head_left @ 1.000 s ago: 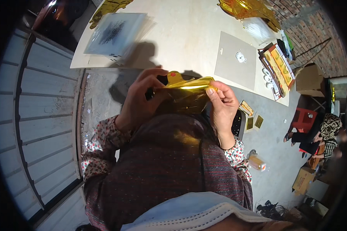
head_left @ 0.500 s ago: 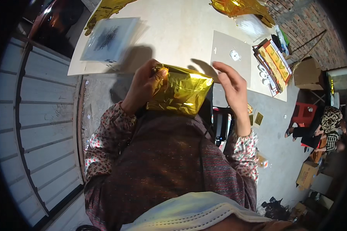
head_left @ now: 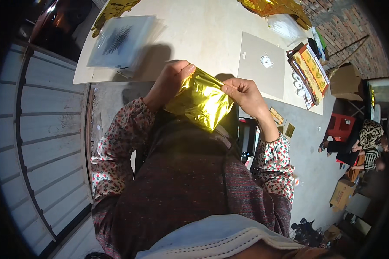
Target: Folding gold-colored foil sheets and placing them into protective paper folders.
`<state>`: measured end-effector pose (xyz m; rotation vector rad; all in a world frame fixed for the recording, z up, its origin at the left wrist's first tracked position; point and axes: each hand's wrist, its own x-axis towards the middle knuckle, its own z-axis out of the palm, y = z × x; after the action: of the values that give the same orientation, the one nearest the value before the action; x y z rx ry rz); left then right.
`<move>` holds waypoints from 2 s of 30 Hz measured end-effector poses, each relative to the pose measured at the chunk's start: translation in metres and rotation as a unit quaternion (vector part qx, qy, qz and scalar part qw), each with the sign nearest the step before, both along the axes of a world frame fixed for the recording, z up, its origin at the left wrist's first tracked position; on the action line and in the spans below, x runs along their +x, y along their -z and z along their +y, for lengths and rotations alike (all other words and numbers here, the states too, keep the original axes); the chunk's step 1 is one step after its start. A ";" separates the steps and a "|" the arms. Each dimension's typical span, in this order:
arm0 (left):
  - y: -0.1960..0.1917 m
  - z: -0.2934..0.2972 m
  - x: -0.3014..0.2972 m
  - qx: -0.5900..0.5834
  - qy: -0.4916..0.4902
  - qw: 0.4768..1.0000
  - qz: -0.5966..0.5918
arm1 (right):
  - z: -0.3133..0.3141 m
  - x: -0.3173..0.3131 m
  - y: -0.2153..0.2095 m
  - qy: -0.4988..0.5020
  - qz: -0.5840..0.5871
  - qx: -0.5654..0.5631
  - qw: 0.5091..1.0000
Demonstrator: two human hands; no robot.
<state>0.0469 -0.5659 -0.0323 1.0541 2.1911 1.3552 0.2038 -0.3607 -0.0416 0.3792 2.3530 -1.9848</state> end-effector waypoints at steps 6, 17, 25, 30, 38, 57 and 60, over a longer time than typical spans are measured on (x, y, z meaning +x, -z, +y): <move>-0.001 0.016 -0.025 0.021 0.049 0.995 -0.080 | 0.002 -0.025 -0.015 -0.086 0.024 0.048 0.995; 0.009 -0.025 -0.083 0.300 0.234 0.722 -0.578 | 0.002 -0.080 -0.032 0.033 0.090 -0.177 0.980; 0.016 0.017 -0.019 0.318 -0.076 0.849 -0.416 | -0.016 -0.093 -0.008 0.147 0.116 -0.168 0.968; 0.008 0.022 -0.022 0.319 -0.096 0.852 -0.405 | -0.001 -0.090 0.003 0.133 0.107 0.019 0.985; 0.019 0.028 -0.017 0.292 -0.134 0.866 -0.384 | -0.016 -0.096 0.005 0.193 0.172 0.077 0.963; -0.001 -0.001 -0.089 0.109 0.028 0.985 -0.129 | 0.007 -0.095 -0.002 -0.044 0.048 -0.036 0.997; -0.025 0.026 -0.088 0.046 0.125 0.977 -0.168 | 0.004 -0.108 0.000 -0.091 0.089 0.083 0.988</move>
<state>-0.0414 -0.5404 -0.0071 1.0081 1.7063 1.4102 0.0961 -0.3567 -0.0415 -0.0119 2.5611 -1.8169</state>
